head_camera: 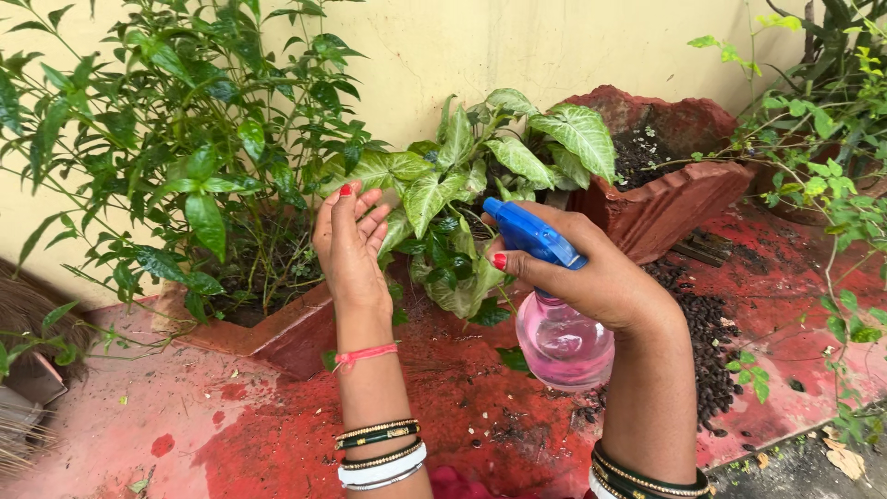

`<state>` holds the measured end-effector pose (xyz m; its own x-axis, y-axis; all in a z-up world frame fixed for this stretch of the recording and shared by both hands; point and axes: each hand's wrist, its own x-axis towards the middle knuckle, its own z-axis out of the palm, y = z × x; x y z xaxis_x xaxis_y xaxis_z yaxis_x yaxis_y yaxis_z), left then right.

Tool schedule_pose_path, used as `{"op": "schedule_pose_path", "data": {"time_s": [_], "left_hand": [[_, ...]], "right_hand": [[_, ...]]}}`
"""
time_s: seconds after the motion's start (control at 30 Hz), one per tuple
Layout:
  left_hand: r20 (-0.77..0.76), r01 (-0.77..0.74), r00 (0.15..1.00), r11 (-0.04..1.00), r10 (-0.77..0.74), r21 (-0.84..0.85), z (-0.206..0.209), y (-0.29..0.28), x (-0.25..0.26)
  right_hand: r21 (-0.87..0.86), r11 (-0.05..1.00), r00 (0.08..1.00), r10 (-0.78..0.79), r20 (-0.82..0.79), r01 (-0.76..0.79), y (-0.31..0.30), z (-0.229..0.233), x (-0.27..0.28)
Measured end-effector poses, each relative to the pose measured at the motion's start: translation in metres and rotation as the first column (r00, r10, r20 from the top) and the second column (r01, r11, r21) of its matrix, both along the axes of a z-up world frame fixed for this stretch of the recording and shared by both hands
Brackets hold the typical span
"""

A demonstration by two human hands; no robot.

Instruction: The person sprays water from a spray bottle onto the leaves of potted plants, using one hand to manipulate the foliage and the other to operate the sprayer.

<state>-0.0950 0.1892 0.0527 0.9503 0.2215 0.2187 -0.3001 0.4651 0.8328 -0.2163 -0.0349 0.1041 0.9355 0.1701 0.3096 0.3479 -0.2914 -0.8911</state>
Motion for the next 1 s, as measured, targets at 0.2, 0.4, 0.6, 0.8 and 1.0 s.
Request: {"op": "schedule_pose_path", "data": {"time_s": [0.2,0.4,0.6,0.8,1.0], "left_hand": [[0.177,0.055,0.983,0.997,-0.044,-0.058,0.01,0.018,-0.004],[0.09,0.108,0.989,0.992,-0.114,0.07,0.008,0.029,0.001],[0.034,0.128,0.991,0.984,-0.133,0.124,-0.009,0.029,0.015],[0.042,0.164,0.984,0.975,-0.172,0.152,-0.012,0.006,0.016],[0.01,0.189,0.98,0.948,-0.198,0.254,-0.011,-0.02,0.011]], "right_hand": [[-0.05,0.999,0.998,0.003,0.067,0.0,0.042,0.014,0.022],[-0.124,0.99,0.981,0.091,0.172,-0.07,0.07,0.013,0.052],[-0.099,0.991,0.99,0.103,0.101,-0.093,0.08,0.007,0.067],[-0.088,0.996,0.999,0.029,0.025,-0.026,0.048,0.002,0.06],[-0.064,0.987,0.99,-0.144,0.012,0.144,0.003,0.0,0.046]]}}
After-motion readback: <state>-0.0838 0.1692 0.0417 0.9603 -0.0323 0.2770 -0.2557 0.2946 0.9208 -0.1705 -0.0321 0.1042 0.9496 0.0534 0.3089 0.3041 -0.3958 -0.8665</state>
